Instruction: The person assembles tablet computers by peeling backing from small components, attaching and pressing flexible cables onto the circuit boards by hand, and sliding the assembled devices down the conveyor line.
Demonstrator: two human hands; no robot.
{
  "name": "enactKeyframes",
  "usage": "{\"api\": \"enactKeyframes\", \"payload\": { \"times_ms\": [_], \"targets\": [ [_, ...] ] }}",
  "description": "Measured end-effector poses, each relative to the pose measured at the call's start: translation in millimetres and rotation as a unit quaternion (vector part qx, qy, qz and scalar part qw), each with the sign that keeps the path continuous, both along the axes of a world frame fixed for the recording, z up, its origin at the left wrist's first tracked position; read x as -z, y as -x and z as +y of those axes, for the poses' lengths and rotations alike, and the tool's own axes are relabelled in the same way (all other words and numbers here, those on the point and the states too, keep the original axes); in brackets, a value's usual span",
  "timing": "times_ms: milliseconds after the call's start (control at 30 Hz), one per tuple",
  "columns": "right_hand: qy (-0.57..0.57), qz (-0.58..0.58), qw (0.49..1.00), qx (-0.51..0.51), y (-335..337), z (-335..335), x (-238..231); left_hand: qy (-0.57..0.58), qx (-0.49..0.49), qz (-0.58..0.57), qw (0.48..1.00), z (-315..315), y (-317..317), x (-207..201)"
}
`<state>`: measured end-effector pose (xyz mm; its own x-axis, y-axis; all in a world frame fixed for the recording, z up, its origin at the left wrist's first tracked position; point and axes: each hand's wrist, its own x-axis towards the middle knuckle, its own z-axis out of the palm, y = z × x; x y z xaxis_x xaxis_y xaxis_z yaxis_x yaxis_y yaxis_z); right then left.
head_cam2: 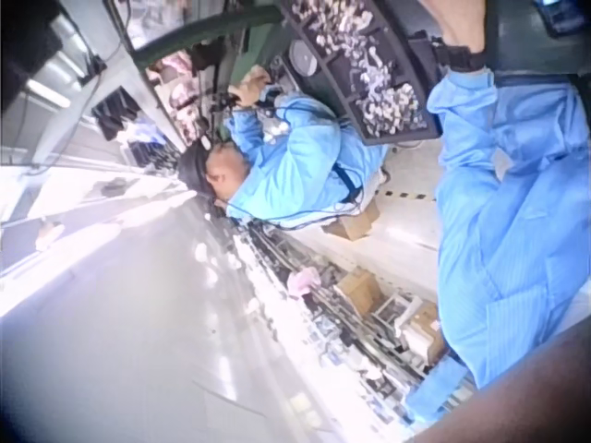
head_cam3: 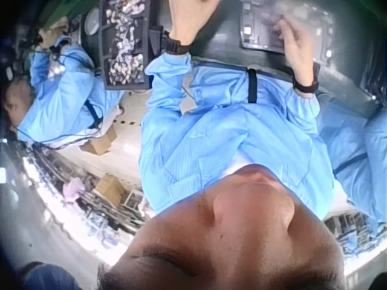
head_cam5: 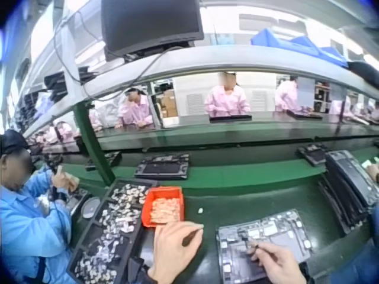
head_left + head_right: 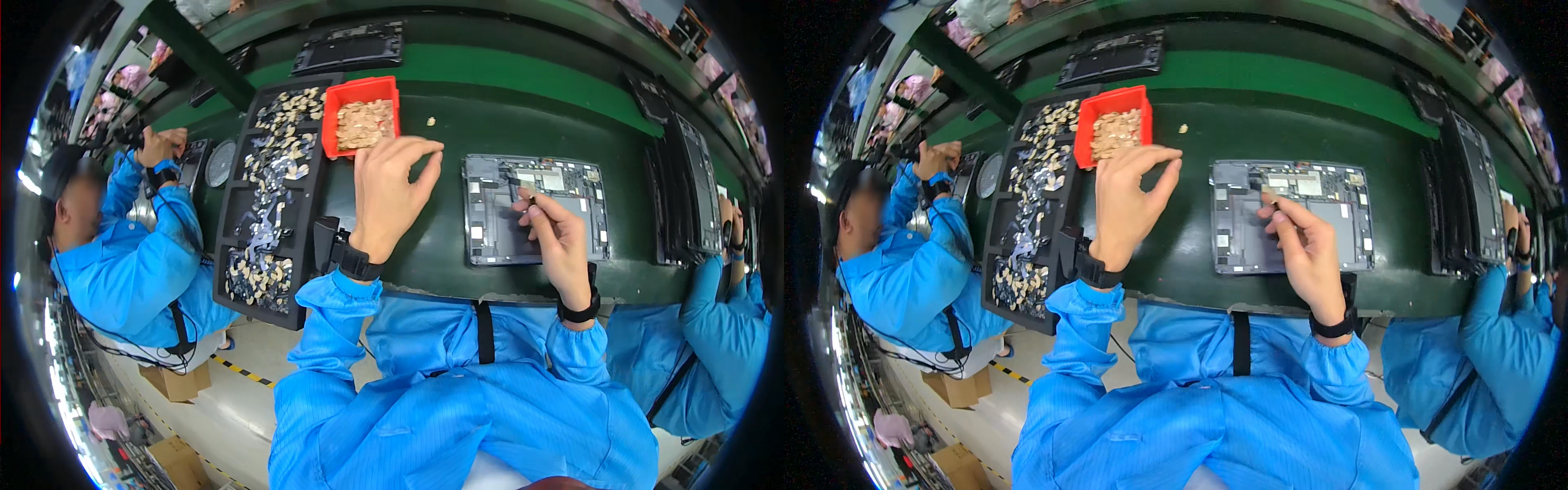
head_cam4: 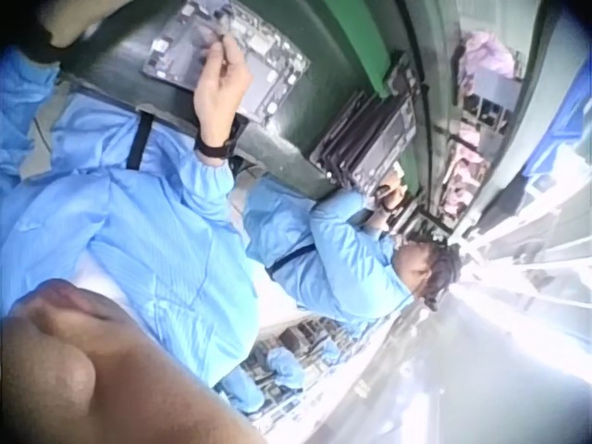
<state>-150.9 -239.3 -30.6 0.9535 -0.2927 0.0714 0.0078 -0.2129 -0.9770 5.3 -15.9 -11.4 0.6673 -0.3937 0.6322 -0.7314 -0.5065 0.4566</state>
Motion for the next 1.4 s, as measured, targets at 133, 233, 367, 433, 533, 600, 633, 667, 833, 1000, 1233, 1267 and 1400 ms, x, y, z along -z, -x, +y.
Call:
{"api": "enactKeyframes", "payload": {
  "times_ms": [133,233,367,433,533,600,633,667,833,1000,1233,1267,1400],
  "targets": [
    [-0.046,0.002,0.999,0.020,13,-11,5,-0.011,0.080,0.019,0.997,-29,20,0],
    [-0.050,0.014,0.999,0.017,17,-7,0,0.003,0.167,0.004,0.986,-52,46,2],
    [0.041,-0.012,0.999,0.011,20,-3,-2,-0.003,0.198,-0.004,0.980,-67,58,-1],
    [0.066,-0.003,0.998,-0.001,21,-3,-9,-0.009,0.220,-0.010,0.975,-66,55,-1],
    [0.109,-0.003,0.994,-0.023,18,-3,-13,-0.001,0.246,-0.005,0.969,-62,52,3],
    [0.124,-0.012,0.992,-0.035,15,-1,-17,0.000,0.254,-0.002,0.967,-56,48,2],
    [0.113,0.001,0.993,-0.042,15,0,-21,0.002,0.266,-0.001,0.964,-53,45,1],
    [0.102,0.014,0.993,-0.050,13,2,-23,0.001,0.261,-0.001,0.965,-50,43,0],
    [0.165,-0.010,0.982,-0.090,6,9,-27,-0.063,0.254,-0.075,0.962,-35,37,-6],
    [0.108,-0.012,0.991,-0.083,-2,20,-22,-0.077,0.184,-0.121,0.972,-9,8,-22],
    [0.082,0.010,0.995,-0.054,4,13,-17,0.004,-0.103,-0.157,0.982,23,-50,-19],
    [0.056,0.001,0.998,-0.027,8,6,-12,0.016,-0.035,-0.131,0.991,18,-42,-20],
    [0.049,-0.007,0.997,0.058,34,-25,-2,-0.081,0.126,0.025,0.988,-21,-1,-14]
  ]
}}
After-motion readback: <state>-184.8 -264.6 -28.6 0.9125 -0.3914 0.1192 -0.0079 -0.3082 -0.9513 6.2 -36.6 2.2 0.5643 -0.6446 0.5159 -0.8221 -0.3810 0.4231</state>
